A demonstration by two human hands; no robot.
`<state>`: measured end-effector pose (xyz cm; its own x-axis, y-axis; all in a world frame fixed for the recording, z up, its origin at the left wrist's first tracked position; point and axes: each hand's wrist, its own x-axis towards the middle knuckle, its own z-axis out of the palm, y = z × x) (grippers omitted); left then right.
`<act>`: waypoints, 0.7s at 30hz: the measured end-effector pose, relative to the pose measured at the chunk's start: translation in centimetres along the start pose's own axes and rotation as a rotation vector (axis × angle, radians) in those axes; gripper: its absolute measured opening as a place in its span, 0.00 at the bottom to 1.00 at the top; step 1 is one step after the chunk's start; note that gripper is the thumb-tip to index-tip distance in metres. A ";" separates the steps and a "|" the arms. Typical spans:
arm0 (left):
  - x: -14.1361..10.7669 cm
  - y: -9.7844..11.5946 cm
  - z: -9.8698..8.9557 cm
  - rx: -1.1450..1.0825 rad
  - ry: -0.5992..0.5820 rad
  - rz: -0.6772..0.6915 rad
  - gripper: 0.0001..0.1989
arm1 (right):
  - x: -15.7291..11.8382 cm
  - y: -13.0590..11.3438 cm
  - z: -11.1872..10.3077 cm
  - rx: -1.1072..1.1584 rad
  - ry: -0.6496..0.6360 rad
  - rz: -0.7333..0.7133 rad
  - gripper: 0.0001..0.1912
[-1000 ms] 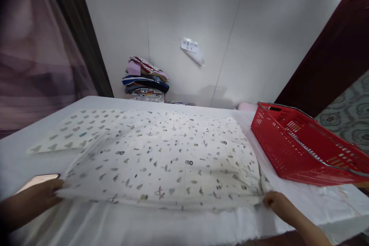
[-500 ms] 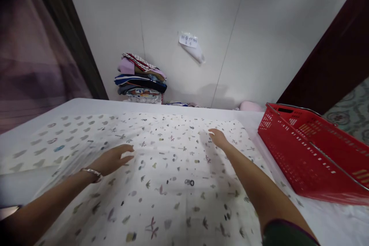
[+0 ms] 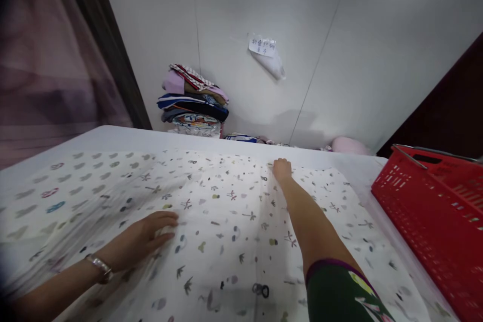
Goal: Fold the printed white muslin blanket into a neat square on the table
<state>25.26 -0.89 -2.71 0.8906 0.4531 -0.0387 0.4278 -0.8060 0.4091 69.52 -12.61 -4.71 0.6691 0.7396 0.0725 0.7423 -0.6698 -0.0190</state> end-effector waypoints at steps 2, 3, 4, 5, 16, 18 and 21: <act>0.4 0.4 -0.3 0.006 -0.007 -0.004 0.18 | -0.2 0.1 -0.8 -0.005 0.052 -0.020 0.12; 0.6 0.6 -0.5 0.007 -0.004 -0.002 0.18 | -0.4 0.2 -1.3 0.008 0.087 -0.033 0.11; 0.9 0.9 -0.6 0.008 0.002 0.004 0.18 | -0.7 0.4 -1.9 0.033 0.120 -0.054 0.10; 1.0 1.2 -0.7 0.011 0.005 0.011 0.19 | -0.9 0.7 -2.5 0.071 0.147 -0.084 0.09; 1.1 9.3 -2.7 0.132 0.317 0.307 0.26 | -21.3 -3.2 -15.8 0.546 -0.093 -0.598 0.06; -0.2 11.4 -2.5 0.173 0.333 0.457 0.31 | -28.3 -4.9 -18.4 0.590 -0.300 -0.740 0.05; -3.0 13.2 -1.4 0.183 0.135 0.617 0.22 | -36.6 -5.2 -20.8 0.810 -0.633 -0.759 0.05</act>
<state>28.01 -12.41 4.07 0.9587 -0.0789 0.2733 -0.1254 -0.9796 0.1570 40.46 -37.55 13.52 -0.1963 0.9690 -0.1498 0.6033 -0.0010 -0.7975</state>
